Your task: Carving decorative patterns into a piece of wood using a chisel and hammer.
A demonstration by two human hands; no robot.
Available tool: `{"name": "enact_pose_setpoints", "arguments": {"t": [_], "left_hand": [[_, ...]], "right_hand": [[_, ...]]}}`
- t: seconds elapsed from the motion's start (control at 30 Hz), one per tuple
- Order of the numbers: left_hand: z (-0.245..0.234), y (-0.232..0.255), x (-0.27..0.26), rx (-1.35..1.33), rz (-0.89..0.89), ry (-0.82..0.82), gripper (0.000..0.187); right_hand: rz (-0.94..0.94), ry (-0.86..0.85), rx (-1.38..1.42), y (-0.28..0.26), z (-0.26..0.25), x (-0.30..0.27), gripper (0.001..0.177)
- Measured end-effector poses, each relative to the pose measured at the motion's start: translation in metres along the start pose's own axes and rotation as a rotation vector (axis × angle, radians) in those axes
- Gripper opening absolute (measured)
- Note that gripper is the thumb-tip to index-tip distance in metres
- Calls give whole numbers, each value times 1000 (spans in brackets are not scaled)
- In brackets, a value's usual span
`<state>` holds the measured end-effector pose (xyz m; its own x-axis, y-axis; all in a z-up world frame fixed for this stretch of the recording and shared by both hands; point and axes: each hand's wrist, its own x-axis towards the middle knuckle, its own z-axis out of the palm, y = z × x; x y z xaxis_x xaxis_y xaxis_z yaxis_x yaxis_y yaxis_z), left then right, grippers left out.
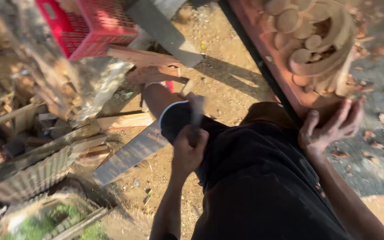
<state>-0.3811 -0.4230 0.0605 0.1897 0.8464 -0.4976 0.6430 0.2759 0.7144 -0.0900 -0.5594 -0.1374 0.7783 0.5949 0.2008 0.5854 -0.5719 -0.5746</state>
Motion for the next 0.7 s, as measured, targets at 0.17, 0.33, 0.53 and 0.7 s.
{"name": "enact_pose_setpoints", "arguments": {"t": [0.17, 0.33, 0.53, 0.7], "left_hand": [[2, 51, 26, 442, 13, -38, 52], [26, 77, 18, 311, -8, -576, 55], [14, 74, 33, -22, -83, -892, 60], [28, 64, 63, -185, 69, -778, 46]], "right_hand": [[-226, -188, 110, -64, -84, 30, 52], [-656, -621, 627, -131, -84, 67, 50], [-822, -1114, 528, -117, -47, 82, 61], [-872, -1021, 505, -110, -15, 99, 58]]}}
